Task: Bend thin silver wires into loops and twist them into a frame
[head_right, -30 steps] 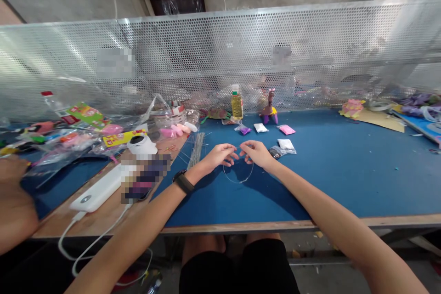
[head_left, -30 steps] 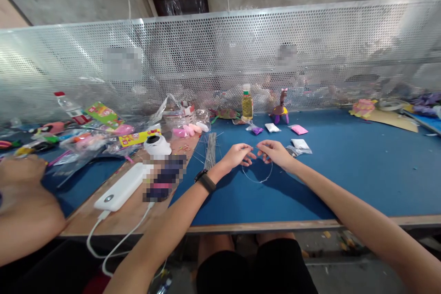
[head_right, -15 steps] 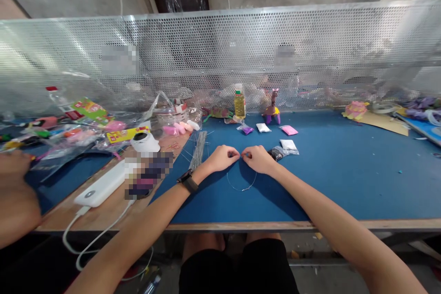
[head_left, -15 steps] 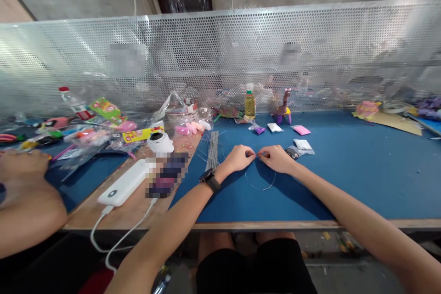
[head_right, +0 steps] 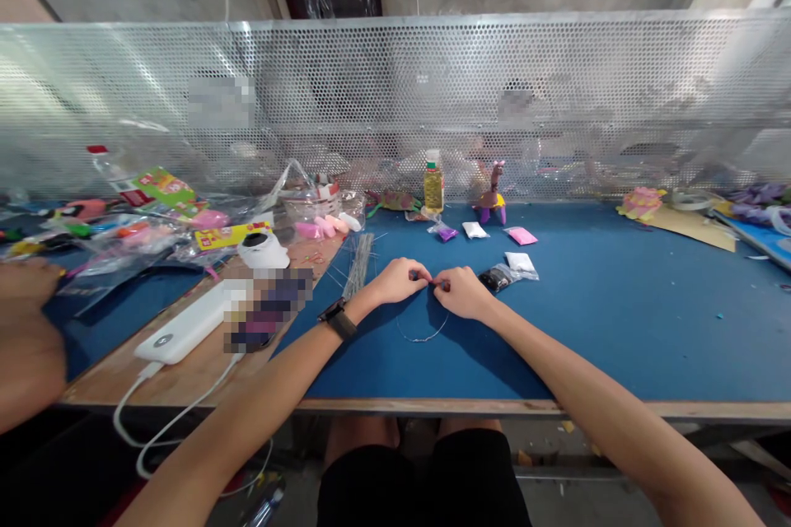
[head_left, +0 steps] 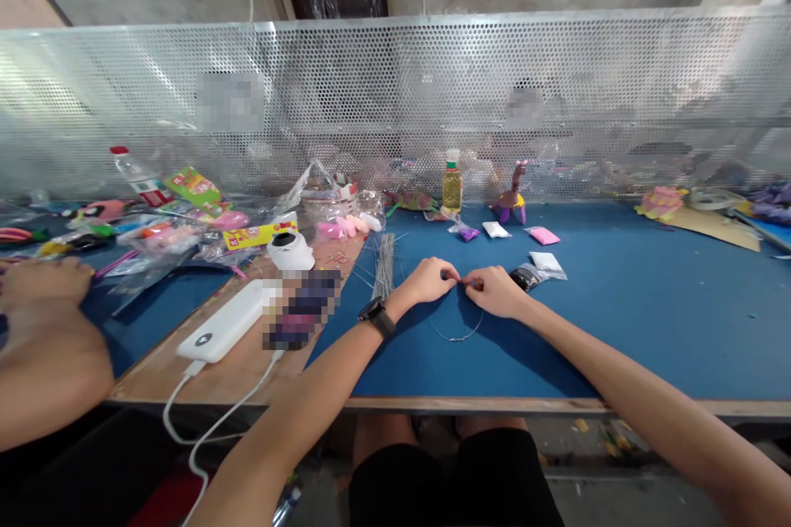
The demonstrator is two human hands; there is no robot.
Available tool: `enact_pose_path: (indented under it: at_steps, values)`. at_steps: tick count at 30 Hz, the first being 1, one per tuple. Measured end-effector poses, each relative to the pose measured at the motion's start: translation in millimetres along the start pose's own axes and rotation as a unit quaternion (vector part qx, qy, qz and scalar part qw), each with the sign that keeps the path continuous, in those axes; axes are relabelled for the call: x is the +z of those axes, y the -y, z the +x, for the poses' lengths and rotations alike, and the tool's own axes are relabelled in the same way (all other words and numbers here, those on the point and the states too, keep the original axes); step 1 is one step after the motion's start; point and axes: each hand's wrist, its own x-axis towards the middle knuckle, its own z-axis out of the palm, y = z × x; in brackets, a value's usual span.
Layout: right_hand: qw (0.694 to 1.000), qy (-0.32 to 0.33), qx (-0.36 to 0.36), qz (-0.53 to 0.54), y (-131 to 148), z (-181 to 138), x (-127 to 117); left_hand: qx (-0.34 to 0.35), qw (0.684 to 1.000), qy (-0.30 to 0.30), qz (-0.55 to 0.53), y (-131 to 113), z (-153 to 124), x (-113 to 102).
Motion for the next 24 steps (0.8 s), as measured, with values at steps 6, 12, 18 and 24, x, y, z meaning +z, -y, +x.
enact_pose_path:
  at_steps: [6, 12, 18, 24]
  values:
    - [1.0, 0.006, -0.016, -0.005, 1.8, -2.4, -0.3, 0.011, 1.0, 0.016, -0.013, -1.3, -1.4, -2.9]
    - [1.0, 0.008, -0.021, -0.014, 5.3, -3.8, -0.6, 0.018, 0.999, 0.025, -0.017, -1.4, -2.5, -6.5]
    - [0.999, 0.015, -0.011, -0.049, 7.6, -4.2, -1.7, 0.034, 0.999, 0.021, -0.008, 2.9, -3.3, -5.4]
    - [0.994, -0.008, 0.006, -0.11, 7.4, -5.5, -13.3, 0.05, 0.999, -0.015, -0.01, -2.5, -3.9, 3.3]
